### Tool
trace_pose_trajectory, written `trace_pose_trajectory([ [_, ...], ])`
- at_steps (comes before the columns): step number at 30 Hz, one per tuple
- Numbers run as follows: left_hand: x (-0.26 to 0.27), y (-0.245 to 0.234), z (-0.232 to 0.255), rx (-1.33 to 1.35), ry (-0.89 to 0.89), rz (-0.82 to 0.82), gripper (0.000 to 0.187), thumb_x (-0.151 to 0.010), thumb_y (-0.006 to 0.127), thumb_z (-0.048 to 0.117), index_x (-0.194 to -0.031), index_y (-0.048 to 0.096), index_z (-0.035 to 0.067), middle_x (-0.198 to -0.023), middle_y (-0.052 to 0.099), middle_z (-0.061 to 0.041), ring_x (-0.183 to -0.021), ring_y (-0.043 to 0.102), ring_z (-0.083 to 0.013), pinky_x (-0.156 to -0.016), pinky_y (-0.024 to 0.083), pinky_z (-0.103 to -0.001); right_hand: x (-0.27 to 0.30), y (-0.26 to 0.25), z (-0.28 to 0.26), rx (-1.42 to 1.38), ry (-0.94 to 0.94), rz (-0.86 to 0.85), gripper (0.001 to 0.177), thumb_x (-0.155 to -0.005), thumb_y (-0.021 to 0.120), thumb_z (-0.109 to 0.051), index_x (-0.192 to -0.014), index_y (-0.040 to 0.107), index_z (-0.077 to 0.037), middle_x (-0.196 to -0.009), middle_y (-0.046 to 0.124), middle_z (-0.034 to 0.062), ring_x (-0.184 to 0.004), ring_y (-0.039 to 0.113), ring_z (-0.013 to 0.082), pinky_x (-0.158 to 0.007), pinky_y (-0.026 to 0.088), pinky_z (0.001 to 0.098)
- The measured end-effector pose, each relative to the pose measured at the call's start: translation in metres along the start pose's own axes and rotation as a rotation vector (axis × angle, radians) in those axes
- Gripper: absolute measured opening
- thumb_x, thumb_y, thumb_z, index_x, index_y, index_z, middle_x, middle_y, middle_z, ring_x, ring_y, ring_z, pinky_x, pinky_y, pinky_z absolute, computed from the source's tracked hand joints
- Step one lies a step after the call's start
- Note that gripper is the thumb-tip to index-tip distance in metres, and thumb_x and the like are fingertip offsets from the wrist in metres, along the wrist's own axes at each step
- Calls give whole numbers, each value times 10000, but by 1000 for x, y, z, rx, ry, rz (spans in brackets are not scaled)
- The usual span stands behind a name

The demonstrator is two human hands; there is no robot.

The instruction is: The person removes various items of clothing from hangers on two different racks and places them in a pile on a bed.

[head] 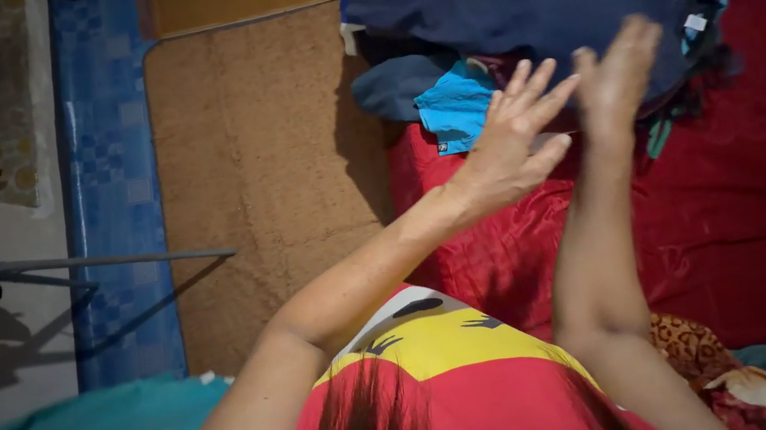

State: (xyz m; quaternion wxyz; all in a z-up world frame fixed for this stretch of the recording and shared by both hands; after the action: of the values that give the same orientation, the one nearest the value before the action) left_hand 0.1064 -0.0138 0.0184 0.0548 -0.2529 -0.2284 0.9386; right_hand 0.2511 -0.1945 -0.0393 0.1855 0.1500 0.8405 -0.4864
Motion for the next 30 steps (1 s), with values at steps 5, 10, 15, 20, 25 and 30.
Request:
trace_pose_trajectory([
  [5, 37, -52, -13, 30, -104, 59, 583, -1033, 655, 287, -1566, 469, 146, -1697, 339, -218, -1622, 221, -443, -1307, 202, -566, 70, -30, -156, 70, -283, -257, 351, -908, 773, -113, -1183, 598, 17, -1214, 593, 243, -1096, 601, 453, -836, 508, 535],
  [10, 103, -122, -19, 1, -245, 158, 567, -1034, 653, 285, -1550, 490, 115, -1666, 369, -232, -1601, 266, -423, -1305, 244, -482, 119, -31, -253, 32, -477, -466, 333, -879, 786, -174, -1078, 597, 14, -1056, 664, 234, -967, 636, 441, -752, 515, 536],
  [15, 187, -187, -10, -89, -374, 300, 544, -1029, 655, 261, -1529, 507, 108, -1645, 403, -225, -1578, 316, -409, -1284, 301, -470, 176, -11, -343, -83, -645, -657, 295, -915, 766, -198, -1040, 591, 4, -911, 693, 229, -831, 672, 442, -650, 516, 533],
  [20, 276, -249, 20, -233, -484, 490, 480, -1012, 660, 214, -1475, 574, 122, -1603, 486, -172, -1563, 366, -370, -1272, 345, -459, 240, 1, -441, -241, -879, -748, 286, -888, 736, -134, -1107, 634, 20, -920, 713, 243, -878, 694, 429, -690, 536, 504],
  [25, 370, -314, 56, -350, -605, 675, 433, -997, 672, 166, -1425, 618, 127, -1572, 508, -168, -1544, 379, -364, -1236, 379, -453, 309, 10, -530, -501, -963, -903, 319, -898, 718, -119, -1171, 681, 41, -1012, 742, 243, -914, 732, 383, -772, 561, 455],
  [30, 466, -386, 108, -537, -635, 935, 421, -985, 686, 95, -1403, 633, 88, -1543, 542, -173, -1530, 416, -362, -1236, 403, -439, 393, 23, -623, -730, -980, -1131, 288, -944, 713, -153, -1166, 699, 30, -1042, 741, 224, -950, 751, 363, -811, 595, 418],
])
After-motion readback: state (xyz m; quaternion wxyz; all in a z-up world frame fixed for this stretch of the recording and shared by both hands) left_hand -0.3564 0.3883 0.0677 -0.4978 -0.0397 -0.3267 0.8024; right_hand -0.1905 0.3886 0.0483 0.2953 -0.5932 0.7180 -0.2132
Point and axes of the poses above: each hand's wrist, its own x-axis away from the middle knuckle, its own y-axis out of the palm, z = x × y, the point moved 10 cm from there along -x, towards the middle knuckle
